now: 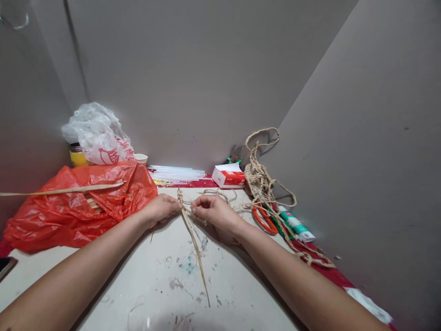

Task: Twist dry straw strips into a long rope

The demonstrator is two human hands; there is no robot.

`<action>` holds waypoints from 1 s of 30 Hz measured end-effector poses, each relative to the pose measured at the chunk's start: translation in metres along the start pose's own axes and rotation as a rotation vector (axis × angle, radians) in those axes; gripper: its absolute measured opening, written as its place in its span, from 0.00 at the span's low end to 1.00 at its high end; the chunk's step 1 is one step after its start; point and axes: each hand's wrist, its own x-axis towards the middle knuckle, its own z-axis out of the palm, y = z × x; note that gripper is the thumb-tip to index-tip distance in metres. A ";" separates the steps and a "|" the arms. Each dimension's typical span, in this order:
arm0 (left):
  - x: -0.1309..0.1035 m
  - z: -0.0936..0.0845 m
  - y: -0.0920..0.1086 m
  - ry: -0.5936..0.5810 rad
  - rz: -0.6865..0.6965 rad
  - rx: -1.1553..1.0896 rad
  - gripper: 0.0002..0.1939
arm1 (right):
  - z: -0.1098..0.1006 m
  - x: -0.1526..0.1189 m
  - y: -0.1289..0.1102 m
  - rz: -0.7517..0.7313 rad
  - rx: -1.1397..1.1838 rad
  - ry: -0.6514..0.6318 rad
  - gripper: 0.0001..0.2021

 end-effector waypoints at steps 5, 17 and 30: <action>0.001 -0.001 0.000 -0.014 0.002 -0.022 0.17 | 0.001 0.004 0.008 0.008 -0.007 0.008 0.06; 0.003 -0.002 0.001 -0.023 -0.024 -0.046 0.17 | 0.002 0.003 0.007 0.037 -0.037 0.014 0.05; 0.001 -0.001 0.005 -0.051 -0.039 -0.025 0.15 | 0.008 0.012 0.019 -0.105 -0.295 0.036 0.07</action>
